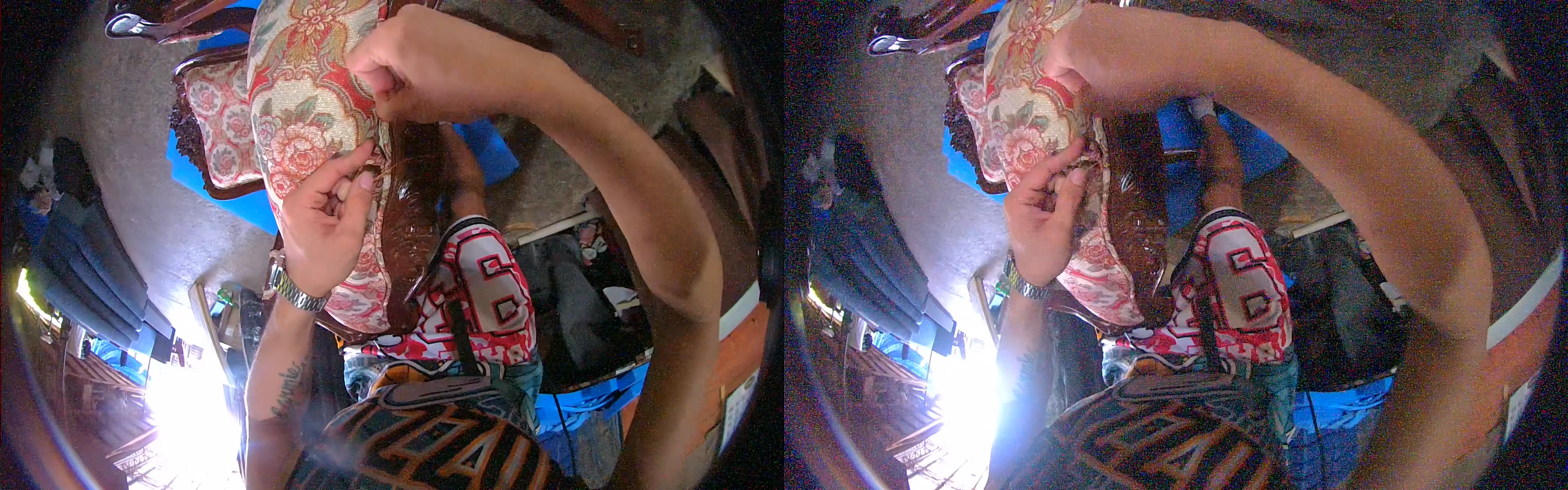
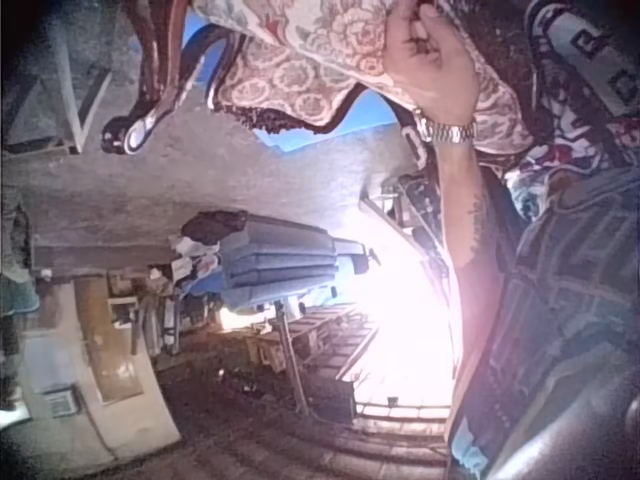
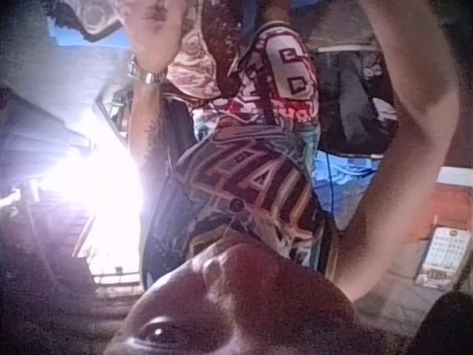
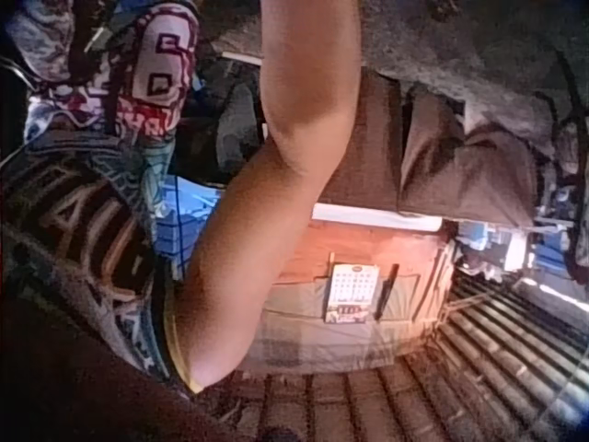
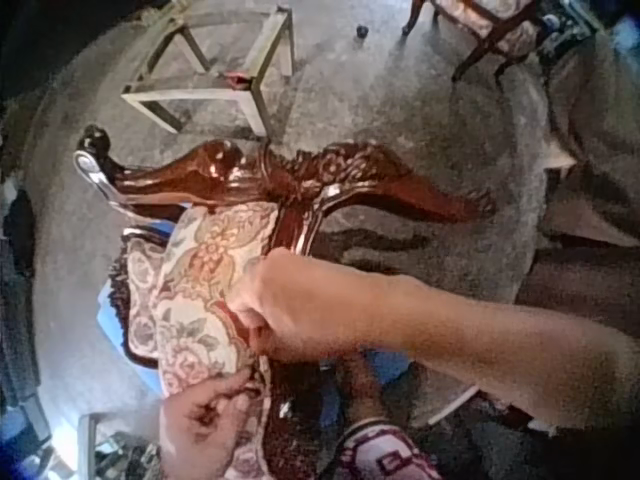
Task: The person uses a needle and thread to hand-sew trim onto the wooden frame of a chair, then uses a small blade to trim excess fabric along the seam.
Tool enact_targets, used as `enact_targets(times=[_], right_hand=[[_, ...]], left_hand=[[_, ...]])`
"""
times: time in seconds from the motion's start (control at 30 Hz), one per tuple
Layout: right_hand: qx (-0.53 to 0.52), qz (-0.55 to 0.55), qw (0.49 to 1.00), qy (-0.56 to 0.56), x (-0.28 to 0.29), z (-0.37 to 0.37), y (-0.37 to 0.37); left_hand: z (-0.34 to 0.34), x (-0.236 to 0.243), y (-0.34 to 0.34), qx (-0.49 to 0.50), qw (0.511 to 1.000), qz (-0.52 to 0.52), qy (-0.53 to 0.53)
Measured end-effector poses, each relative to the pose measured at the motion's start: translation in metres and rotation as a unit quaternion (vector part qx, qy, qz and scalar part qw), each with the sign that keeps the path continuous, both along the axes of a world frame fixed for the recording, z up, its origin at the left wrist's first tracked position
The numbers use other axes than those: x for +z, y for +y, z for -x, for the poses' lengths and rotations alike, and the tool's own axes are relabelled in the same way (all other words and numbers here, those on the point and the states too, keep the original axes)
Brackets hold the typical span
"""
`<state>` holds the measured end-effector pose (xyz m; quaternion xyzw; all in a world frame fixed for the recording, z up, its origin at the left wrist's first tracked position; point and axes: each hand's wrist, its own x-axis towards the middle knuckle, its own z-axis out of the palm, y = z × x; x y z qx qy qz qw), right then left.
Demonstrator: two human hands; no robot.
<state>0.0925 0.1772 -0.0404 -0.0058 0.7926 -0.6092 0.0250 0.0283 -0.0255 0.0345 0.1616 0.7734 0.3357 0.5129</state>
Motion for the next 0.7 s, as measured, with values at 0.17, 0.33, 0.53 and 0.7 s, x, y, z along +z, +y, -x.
enact_targets(times=[0.17, 0.33, 0.53, 0.7], right_hand=[[0.023, 0.085, 0.996, 0.000, -0.001, 0.001, 0.004], [0.021, -0.074, 0.997, -0.019, 0.011, -0.007, 0.001], [-0.001, -0.120, 0.992, 0.039, 0.011, -0.007, -0.005], [-0.024, -0.140, 0.987, 0.074, 0.010, -0.005, -0.008]], left_hand=[[0.002, -0.001, -0.001, -0.019, 1.000, 0.014, 0.002], [0.004, 0.002, 0.000, -0.033, 0.999, 0.014, 0.020], [0.003, 0.001, 0.002, -0.019, 1.000, 0.004, -0.005], [0.004, -0.003, 0.000, -0.027, 1.000, -0.010, -0.007]])
